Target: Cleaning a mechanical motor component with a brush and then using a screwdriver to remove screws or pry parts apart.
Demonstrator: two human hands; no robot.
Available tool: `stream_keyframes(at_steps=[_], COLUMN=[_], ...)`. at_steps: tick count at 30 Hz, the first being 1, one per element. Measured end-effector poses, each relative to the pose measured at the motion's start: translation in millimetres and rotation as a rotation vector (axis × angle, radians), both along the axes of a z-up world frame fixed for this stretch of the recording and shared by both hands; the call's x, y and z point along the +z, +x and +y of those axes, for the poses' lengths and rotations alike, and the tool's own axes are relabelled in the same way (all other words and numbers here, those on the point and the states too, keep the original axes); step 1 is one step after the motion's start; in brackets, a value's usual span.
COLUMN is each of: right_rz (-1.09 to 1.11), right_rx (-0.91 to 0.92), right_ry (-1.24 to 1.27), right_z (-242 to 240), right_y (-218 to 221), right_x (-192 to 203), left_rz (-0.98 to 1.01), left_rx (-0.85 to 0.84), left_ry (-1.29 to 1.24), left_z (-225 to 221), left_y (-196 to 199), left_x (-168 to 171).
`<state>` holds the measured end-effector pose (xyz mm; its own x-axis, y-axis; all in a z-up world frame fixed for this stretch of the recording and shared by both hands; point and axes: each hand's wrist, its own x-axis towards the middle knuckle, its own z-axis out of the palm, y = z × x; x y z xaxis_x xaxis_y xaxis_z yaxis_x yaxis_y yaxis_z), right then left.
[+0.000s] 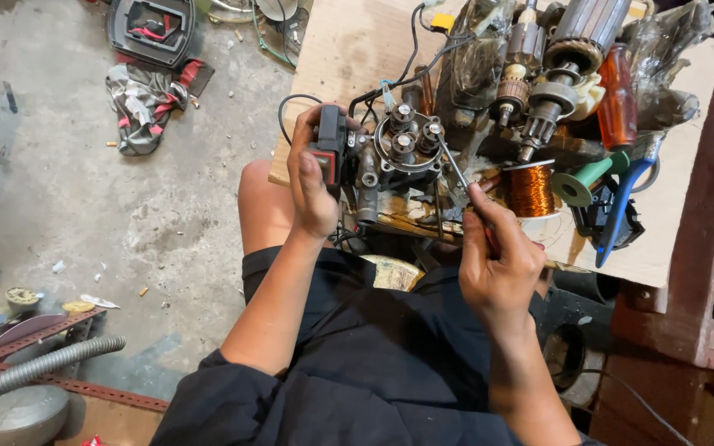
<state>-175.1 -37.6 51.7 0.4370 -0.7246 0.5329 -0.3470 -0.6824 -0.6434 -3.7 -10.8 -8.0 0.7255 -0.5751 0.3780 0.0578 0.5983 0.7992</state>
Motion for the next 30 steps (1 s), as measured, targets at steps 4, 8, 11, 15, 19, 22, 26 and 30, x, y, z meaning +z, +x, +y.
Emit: stream_keyframes(at_steps=[4,8,11,15,19,22,26,30], right_rz=[0.006,0.006,0.012,0.005,0.014,0.018,0.014,0.031], right_rx=[0.004,-0.001,-0.01,-0.007,-0.01,-0.009,-0.007,-0.02], right_ry=[0.023,0.038,0.035,0.035,0.044,0.041,0.041,0.047], right_z=[0,-1,0,-2,-3,-2,-3,-3], right_y=[1,-1,-1,3,2,3,4,3], right_x=[3,-4,-5,2,0,1,2,1], left_rz=[0.003,-0.117,-0.169,-0.179,-0.166,-0.176,-0.161,-0.137], left_rx=[0.006,-0.015,-0.035,-0.065,-0.055,-0.039,-0.05,-0.031], left_ry=[-0.012,0.013,0.029,0.018,0.07,0.089,0.076,0.08], left_z=[1,6,8,10,10,9,9,8], left_y=[-4,0,-1,0,2,5,6,3], left_x=[7,11,14,16,15,13,14,12])
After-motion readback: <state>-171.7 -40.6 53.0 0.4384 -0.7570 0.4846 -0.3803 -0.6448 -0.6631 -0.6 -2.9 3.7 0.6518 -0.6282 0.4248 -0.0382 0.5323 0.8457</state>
